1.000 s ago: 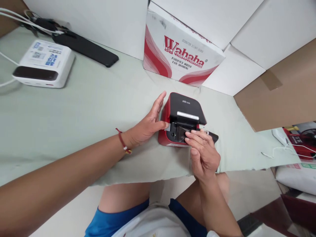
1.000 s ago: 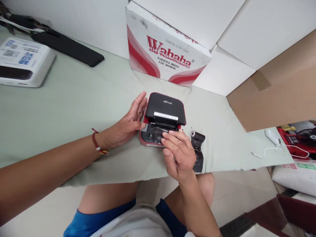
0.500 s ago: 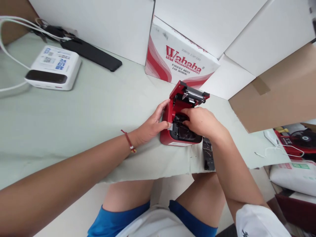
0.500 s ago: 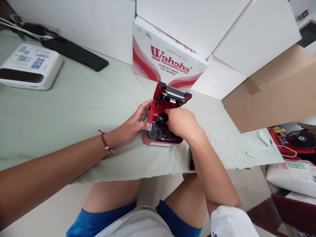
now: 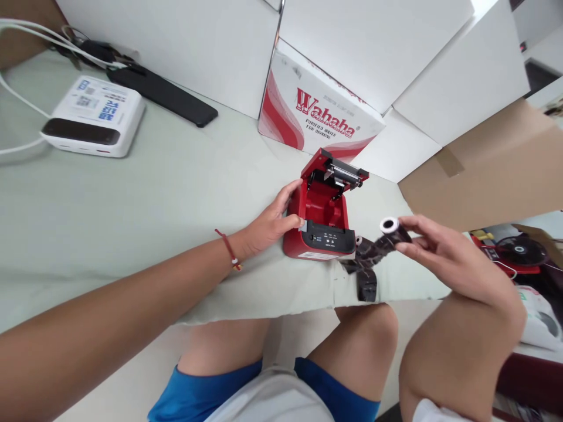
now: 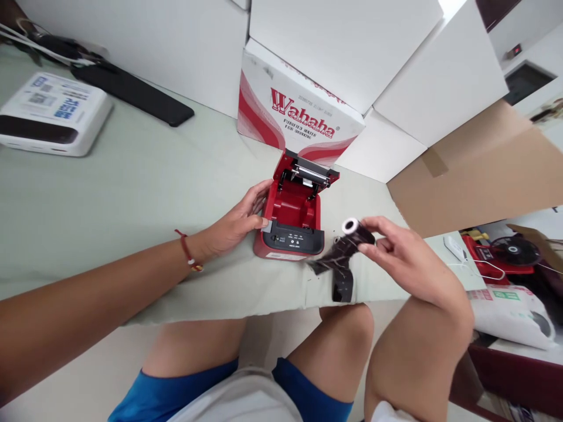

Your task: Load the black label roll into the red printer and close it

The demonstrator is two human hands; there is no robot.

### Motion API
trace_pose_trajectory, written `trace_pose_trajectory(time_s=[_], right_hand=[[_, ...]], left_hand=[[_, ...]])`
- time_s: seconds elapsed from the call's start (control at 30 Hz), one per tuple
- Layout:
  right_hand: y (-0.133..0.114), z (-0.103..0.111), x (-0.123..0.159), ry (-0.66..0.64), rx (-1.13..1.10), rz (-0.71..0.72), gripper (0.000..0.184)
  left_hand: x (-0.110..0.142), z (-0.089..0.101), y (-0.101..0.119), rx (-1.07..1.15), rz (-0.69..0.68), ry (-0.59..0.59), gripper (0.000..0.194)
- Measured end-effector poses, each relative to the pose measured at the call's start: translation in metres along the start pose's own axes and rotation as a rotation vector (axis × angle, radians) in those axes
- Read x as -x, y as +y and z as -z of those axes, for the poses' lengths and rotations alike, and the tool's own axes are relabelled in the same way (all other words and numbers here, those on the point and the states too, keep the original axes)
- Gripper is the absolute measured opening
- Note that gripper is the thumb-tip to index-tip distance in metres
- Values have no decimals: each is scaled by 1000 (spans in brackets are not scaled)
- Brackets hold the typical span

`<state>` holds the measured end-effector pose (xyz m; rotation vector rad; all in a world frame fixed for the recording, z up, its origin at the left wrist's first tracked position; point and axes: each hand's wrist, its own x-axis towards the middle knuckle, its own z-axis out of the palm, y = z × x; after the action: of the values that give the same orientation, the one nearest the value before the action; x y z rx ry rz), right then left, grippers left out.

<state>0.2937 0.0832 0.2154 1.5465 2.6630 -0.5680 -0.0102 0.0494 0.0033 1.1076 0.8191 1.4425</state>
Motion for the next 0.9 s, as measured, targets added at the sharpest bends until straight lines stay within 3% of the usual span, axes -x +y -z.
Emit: trace_pose_trajectory(time_s=[0.07, 0.2, 0.3, 0.4, 0.57, 0.7, 0.9], right_hand=[[25, -10, 9, -94, -23, -76, 51], [52, -59, -1, -243, -82, -92, 47], [64, -87, -13, -92, -150, -133, 51], [81, -100, -24, 123, -143, -215, 57], [98, -116, -43, 168, -119, -210, 44], [92, -100, -29, 148, -150, -203, 42], [61, -16, 25, 115, -142, -205, 62]], left_hand=[[0, 0, 0, 0, -2, -1, 96], [0, 0, 2, 1, -4, -1, 94], [0, 0, 4, -5, 6, -4, 93], [1, 0, 7, -16, 2, -2, 93], [4, -2, 11, -39, 13, 14, 89], [6, -4, 11, -36, 25, 23, 90], [8, -4, 4, -57, 32, 45, 93]])
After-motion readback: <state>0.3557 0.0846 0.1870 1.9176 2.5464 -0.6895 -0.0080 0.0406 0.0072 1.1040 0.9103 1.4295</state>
